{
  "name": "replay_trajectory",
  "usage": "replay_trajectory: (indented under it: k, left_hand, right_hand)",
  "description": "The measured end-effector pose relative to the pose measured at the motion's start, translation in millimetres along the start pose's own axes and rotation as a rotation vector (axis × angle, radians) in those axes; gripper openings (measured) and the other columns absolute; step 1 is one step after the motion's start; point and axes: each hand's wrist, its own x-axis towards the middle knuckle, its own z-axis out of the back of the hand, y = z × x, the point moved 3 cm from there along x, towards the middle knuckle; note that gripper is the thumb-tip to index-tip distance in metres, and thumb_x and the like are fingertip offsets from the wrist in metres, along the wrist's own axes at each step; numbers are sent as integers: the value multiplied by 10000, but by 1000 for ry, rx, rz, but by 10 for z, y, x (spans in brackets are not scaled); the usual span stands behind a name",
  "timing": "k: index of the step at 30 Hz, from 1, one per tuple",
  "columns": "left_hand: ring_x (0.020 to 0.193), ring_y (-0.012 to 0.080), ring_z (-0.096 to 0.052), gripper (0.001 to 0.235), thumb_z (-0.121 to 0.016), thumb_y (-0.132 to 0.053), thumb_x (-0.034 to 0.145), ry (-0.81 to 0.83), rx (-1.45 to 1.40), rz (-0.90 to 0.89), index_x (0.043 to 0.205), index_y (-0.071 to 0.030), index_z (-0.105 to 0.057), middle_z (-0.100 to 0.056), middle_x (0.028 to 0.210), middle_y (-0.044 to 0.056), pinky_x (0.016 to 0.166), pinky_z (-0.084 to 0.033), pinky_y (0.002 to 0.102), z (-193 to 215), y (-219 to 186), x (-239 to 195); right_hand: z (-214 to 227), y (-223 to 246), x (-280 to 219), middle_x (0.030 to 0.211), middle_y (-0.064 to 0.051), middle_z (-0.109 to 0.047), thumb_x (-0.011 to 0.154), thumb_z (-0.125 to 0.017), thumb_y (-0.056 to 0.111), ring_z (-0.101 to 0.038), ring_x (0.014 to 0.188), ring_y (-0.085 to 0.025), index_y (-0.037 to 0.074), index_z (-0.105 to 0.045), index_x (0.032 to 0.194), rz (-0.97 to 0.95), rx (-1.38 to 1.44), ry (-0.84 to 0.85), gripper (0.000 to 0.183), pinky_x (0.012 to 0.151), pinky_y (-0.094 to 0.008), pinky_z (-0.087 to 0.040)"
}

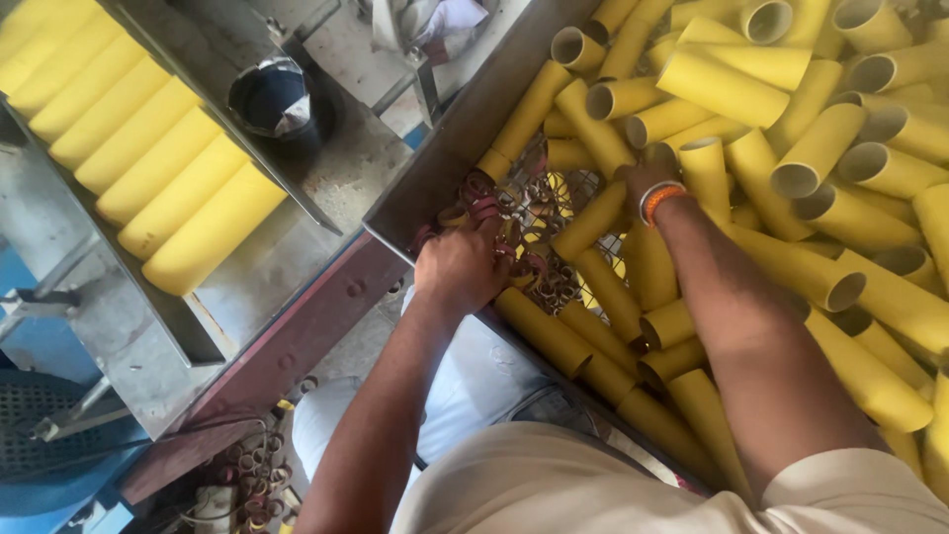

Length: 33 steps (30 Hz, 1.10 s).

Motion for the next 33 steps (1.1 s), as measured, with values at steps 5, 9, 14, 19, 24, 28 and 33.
replay_trajectory:
  k: [5, 9, 14, 19, 24, 28, 33]
  left_hand:
    - [894, 357, -730, 403, -623, -369, 931, 115, 0, 53, 1257, -140, -561, -735, 965, 168, 785, -588, 493, -57, 41, -1]
    - [1019, 374, -698, 487, -695, -331, 872, -148, -128, -64, 1291, -126, -556, -665, 1255, 165, 840, -576, 497, -17, 29, -49]
    - [1342, 443, -476, 879, -802, -463, 847, -457, -431, -190, 1508, -64, -381, -441, 1500, 260, 1099, -424, 521, 392, 58, -255]
    - [1489, 423, -358, 1084, -853, -603, 732, -827, -228, -210, 1572, -158, -333, -337, 1595, 217, 1272, -226, 628, 915, 264, -818]
    - [1487, 422, -350, 1281, -890, -615, 578, -823, 104, -11, 1585, -166, -238, -343, 1582, 236, 1218, -210, 659, 1134, 939, -813]
    - [1443, 401, -359, 1313, -930, -485, 561, -543, 138, 321, 1597, -191, -178, -370, 1538, 225, 1200, -238, 607, 877, 1826, -847]
    - [1471, 374, -348, 1027, -800, -473, 787, -452, 445, 437, 1624, -229, -257, -382, 1584, 171, 1191, -227, 632, 518, 2460, -939]
  right_hand:
    - [496, 279, -401, 1174, -137, -728, 776, -761, 63, -684, 1087, -325, 208, -654, 1324, 35, 375, -60, 577, 953, -443, -533]
    - [1228, 501, -865, 1094, -138, -743, 911, -726, 68, -713, 929, -346, 217, -619, 1409, 26, 503, -137, 530, 869, -462, -560]
    - [2532, 641, -1340, 1170, -110, -712, 941, -691, 27, -701, 980, -207, 97, -556, 1463, 284, 831, -531, 544, 836, -317, -551]
    - [3323, 1207, -1156, 1206, -78, -695, 1076, -666, -15, -671, 1085, -123, -47, -521, 1480, 568, 1323, -599, 431, 979, -254, -544]
    - [3411, 2635, -501, 1266, -104, -652, 987, -682, -61, -697, 1158, -206, -39, -641, 1334, 719, 1312, -681, 351, 989, -316, -572]
    - [3248, 3772, -228, 1037, -92, -733, 944, -629, 6, -748, 935, -189, 32, -679, 1142, 683, 1244, -568, 205, 822, -305, -572]
    - [3333, 3811, -429, 961, -85, -743, 916, -758, 111, -715, 869, -275, 112, -745, 956, 662, 744, -704, 42, 747, -381, -551]
